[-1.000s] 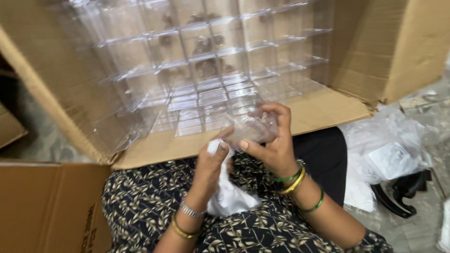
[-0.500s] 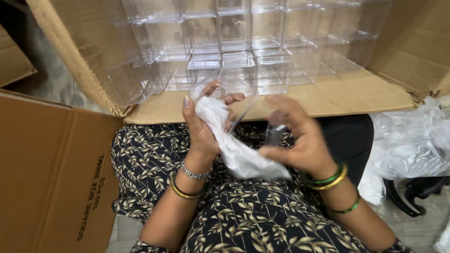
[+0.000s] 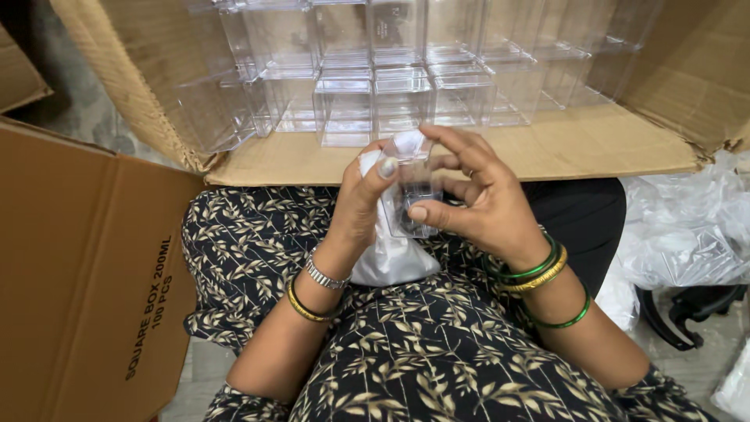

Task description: The person sits on the floor in front of a cardboard box holding a grid of small clear plastic boxes. They take white plastic bags filled with soft white foam, open each bag, and press the foam padding into the small plastic boxes one at a time, placing the filled boxes back into the cardboard box.

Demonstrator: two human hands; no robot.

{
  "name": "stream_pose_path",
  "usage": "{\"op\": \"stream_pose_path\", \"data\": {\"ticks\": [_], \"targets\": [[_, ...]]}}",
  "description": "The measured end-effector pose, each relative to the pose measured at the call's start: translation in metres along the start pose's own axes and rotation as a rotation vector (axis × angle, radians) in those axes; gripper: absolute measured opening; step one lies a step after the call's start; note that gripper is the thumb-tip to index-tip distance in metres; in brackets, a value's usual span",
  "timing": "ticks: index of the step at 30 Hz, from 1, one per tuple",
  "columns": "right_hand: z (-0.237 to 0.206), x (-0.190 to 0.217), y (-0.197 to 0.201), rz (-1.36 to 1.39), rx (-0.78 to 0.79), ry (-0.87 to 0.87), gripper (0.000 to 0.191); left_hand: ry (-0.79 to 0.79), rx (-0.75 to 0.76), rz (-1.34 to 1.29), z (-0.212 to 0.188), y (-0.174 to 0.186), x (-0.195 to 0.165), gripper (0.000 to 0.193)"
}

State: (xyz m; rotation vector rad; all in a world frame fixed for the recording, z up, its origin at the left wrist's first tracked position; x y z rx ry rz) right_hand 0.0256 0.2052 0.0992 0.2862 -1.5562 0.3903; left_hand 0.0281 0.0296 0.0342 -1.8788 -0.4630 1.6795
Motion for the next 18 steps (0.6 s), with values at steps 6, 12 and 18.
{"op": "stream_pose_path", "data": {"ticks": [6, 12, 18], "targets": [[-0.003, 0.000, -0.003, -0.012, 0.041, -0.073, 0.072, 0.011, 0.000, -0.035, -0.003, 0.002, 0.009, 0.071], [-0.007, 0.000, -0.003, 0.093, 0.037, -0.075, 0.071, -0.011, -0.023, 0.055, 0.001, 0.004, 0.015, 0.067], [-0.012, 0.000, -0.001, -0.023, -0.033, 0.020, 0.072, -0.006, 0.010, 0.085, -0.001, 0.002, 0.009, 0.067]]}}
Point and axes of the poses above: each hand's wrist, its own z-axis towards the middle knuckle, its own y-axis out of the back of the hand, x = y × z, the point moved 3 cm from there along z, towards the middle knuckle, and after that the axes turned 1 degree about -y, right-handed, at the moved point
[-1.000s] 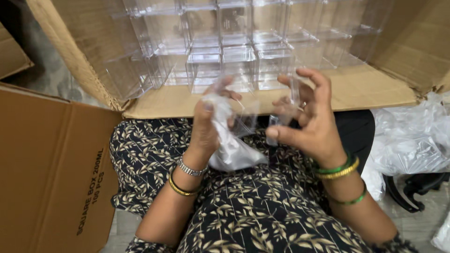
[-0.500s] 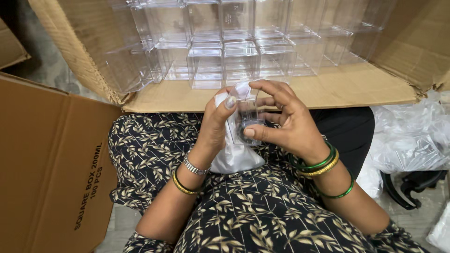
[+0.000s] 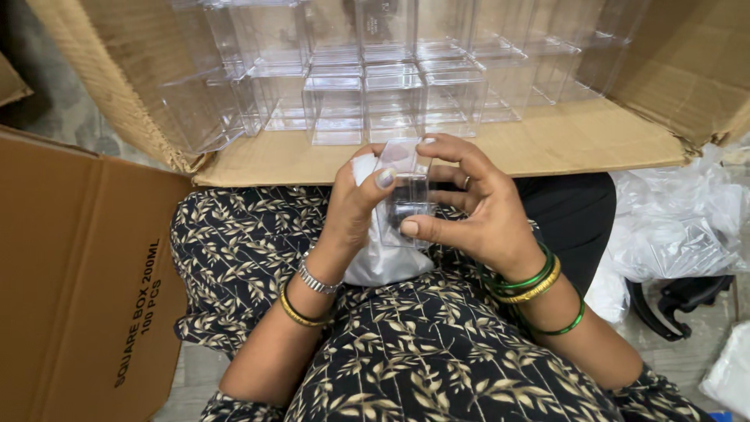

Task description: The person sits on the floor in front of a cardboard box holding a grid of small clear plastic boxes. They take white plastic bags filled with soft white foam, open each bag, and press the foam padding into the small plastic boxes one at a time, placing the filled boxes back into the cardboard box.

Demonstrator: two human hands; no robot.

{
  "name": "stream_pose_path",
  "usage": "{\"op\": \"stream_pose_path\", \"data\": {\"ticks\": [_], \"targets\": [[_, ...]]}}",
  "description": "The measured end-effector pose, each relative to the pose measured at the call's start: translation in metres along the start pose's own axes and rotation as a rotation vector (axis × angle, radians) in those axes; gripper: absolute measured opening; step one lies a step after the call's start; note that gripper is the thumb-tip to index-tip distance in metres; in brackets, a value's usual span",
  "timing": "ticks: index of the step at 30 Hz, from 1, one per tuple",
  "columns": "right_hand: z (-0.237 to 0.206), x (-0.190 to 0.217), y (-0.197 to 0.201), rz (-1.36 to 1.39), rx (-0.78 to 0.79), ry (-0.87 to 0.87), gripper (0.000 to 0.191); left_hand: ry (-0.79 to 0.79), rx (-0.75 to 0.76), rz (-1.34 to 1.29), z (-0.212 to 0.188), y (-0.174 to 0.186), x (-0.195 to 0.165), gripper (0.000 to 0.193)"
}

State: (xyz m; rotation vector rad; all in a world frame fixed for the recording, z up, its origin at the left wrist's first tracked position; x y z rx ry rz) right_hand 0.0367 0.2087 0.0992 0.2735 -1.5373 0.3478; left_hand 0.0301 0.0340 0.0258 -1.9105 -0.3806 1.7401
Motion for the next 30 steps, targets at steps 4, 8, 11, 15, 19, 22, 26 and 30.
{"op": "stream_pose_path", "data": {"ticks": [4, 8, 11, 15, 19, 22, 26, 30], "targets": [[-0.003, -0.005, 0.000, 0.048, -0.010, -0.029, 0.075, 0.019, 0.006, -0.007, 0.001, 0.000, -0.002, 0.068], [-0.005, -0.011, 0.000, 0.029, 0.006, -0.032, 0.081, 0.022, -0.003, -0.005, 0.000, 0.002, -0.002, 0.068], [-0.005, -0.019, 0.000, 0.065, 0.041, -0.098, 0.088, 0.011, 0.003, -0.021, -0.003, 0.003, 0.000, 0.070], [0.000, -0.030, 0.002, 0.025, 0.050, -0.150, 0.093, 0.055, 0.043, -0.066, 0.000, 0.004, 0.003, 0.069], [0.015, -0.040, 0.008, -0.162, -0.036, -0.119, 0.090, 0.077, -0.085, 0.339, 0.013, 0.007, 0.002, 0.062], [0.032, -0.044, 0.015, -0.517, -0.254, -0.026, 0.089, -0.035, -0.359, 0.783, 0.020, 0.014, -0.010, 0.056], [0.065, -0.046, 0.023, -1.047, -0.426, 0.043, 0.091, -0.369, -0.492, 1.089, 0.028, 0.038, -0.042, 0.043], [0.107, -0.051, 0.033, -1.109, -0.247, -0.187, 0.088, -0.455, -0.622, 1.227, 0.036, 0.074, -0.059, 0.017]]}}
Point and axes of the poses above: each hand's wrist, its own z-axis towards the middle knuckle, its own y-axis out of the back of the hand, x = y × z, the point moved 3 cm from there along z, towards the middle knuckle, and after that the axes turned 1 degree about -y, right-handed, at the moved point
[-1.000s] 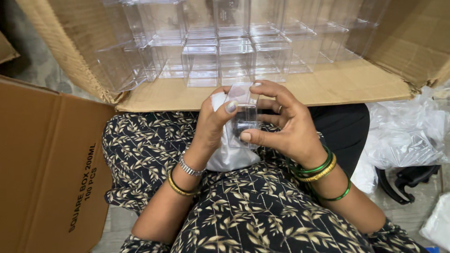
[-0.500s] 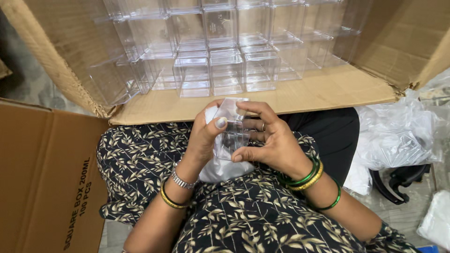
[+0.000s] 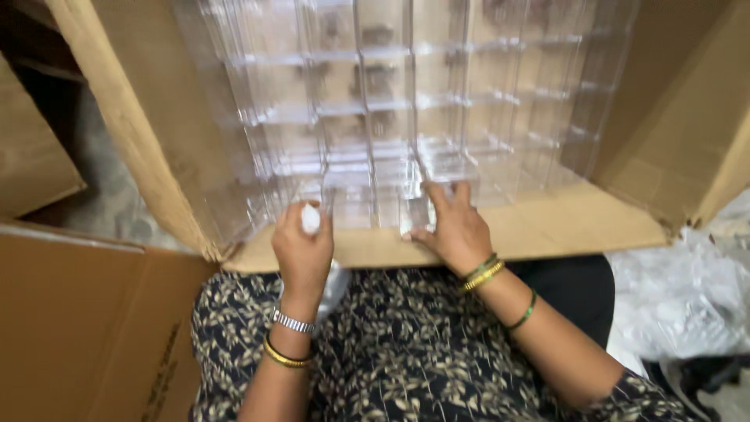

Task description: The person sits on the floor in front of a cardboard box holding a grid of small clear plastic boxes. They take white plastic bags filled with soft white foam, open each bag, and press the foam padding into the small plastic boxes one at a time, placing the filled boxes back into the cardboard box.

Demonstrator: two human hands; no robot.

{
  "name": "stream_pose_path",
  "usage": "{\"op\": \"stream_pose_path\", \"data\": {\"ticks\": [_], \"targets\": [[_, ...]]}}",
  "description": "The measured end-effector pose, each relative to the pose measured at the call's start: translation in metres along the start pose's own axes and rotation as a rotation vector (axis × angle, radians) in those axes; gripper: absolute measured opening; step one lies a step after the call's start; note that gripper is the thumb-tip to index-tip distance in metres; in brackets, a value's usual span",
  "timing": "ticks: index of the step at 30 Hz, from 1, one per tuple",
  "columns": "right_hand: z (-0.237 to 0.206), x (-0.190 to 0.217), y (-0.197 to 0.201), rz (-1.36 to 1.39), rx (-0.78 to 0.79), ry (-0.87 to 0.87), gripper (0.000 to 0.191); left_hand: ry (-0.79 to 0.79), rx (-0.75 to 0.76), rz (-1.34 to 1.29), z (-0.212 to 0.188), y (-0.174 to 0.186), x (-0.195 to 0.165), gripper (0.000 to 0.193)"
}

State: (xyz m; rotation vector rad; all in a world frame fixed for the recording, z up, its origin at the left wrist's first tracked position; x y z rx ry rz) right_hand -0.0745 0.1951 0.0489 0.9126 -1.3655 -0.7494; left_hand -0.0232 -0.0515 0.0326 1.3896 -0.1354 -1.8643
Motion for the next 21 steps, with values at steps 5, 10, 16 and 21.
{"op": "stream_pose_path", "data": {"ticks": [5, 10, 16, 21], "targets": [[0.090, -0.017, 0.044, 0.000, -0.125, 0.164, 0.070, 0.078, 0.085, 0.078, -0.004, -0.009, 0.017, 0.015], [0.236, -0.072, 0.151, -0.289, -0.713, 0.301, 0.035, 0.151, 0.127, 0.095, -0.003, -0.011, 0.021, 0.015], [0.351, -0.116, 0.193, -0.440, -0.280, -0.114, 0.045, 0.221, 0.085, 0.007, -0.002, -0.008, 0.017, 0.027], [0.340, -0.090, 0.159, -0.452, -0.157, -0.102, 0.055, 0.295, 0.136, 0.013, -0.002, -0.008, 0.016, 0.028]]}}
Point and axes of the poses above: each hand's wrist, its own z-axis towards the middle knuckle, its own y-axis out of the back of the hand, x = y × z, the point moved 3 cm from there along z, towards the middle knuckle, and after that the axes turned 1 degree about -y, right-handed, at the moved point
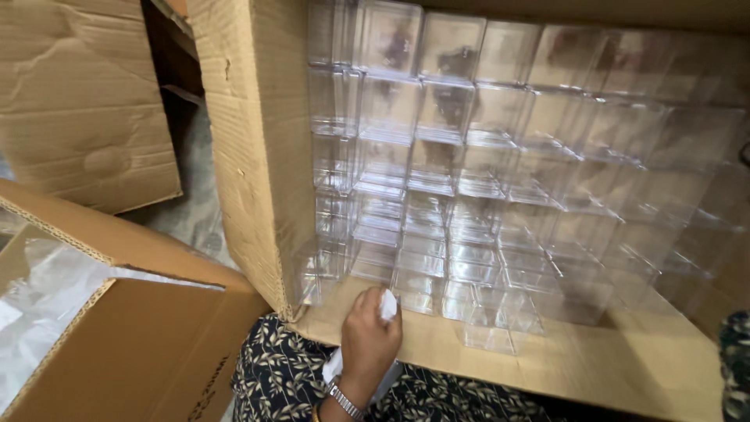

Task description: The person sits on the floor in front of a cardboard box holding a grid of small clear plastic boxes. They take white plastic bags filled with soft white foam, open each bag, and press the foam padding into the small plastic boxes one at a time, placing the filled boxes back into the cardboard box.

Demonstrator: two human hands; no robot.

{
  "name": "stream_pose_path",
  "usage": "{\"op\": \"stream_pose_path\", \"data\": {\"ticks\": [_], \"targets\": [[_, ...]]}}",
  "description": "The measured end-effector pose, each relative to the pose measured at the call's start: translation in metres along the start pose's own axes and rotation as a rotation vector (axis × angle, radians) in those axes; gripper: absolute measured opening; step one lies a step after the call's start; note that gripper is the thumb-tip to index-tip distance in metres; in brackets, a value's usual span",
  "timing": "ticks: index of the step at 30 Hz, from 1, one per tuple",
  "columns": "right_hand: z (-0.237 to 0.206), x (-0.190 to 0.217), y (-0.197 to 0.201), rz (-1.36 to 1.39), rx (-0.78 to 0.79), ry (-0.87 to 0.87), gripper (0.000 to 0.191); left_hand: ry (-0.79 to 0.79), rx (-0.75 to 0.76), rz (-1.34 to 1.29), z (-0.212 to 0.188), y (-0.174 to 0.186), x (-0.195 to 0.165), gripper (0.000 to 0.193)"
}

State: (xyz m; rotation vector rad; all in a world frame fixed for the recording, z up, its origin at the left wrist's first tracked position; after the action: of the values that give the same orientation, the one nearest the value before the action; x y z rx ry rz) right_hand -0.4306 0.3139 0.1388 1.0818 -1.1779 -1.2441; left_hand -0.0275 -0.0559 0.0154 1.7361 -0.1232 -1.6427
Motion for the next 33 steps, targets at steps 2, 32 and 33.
{"op": "stream_pose_path", "data": {"ticks": [2, 32, 33], "targets": [[0.016, -0.014, 0.003, -0.005, 0.007, 0.018, 0.060, 0.017, 0.005, 0.015, 0.001, -0.001, 0.000, 0.027], [-0.369, 0.019, -0.110, 0.439, 0.014, -0.234, 0.107, -0.215, -0.125, -0.006, -0.001, -0.004, 0.002, 0.030], [-0.371, 0.017, -0.110, 0.344, -0.009, -0.256, 0.108, -0.242, -0.141, -0.014, 0.000, -0.006, 0.002, 0.031]]}}
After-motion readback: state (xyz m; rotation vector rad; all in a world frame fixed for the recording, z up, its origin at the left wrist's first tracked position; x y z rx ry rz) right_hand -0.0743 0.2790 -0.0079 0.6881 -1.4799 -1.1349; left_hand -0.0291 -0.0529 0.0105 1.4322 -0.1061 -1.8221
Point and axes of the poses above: each hand's wrist, its own z-axis towards the middle knuckle, its own y-axis out of the back of the hand, x = y × z, the point moved 3 cm from there along z, towards the middle knuckle, and after that the axes turned 1 degree about -y, right-handed, at the moved point
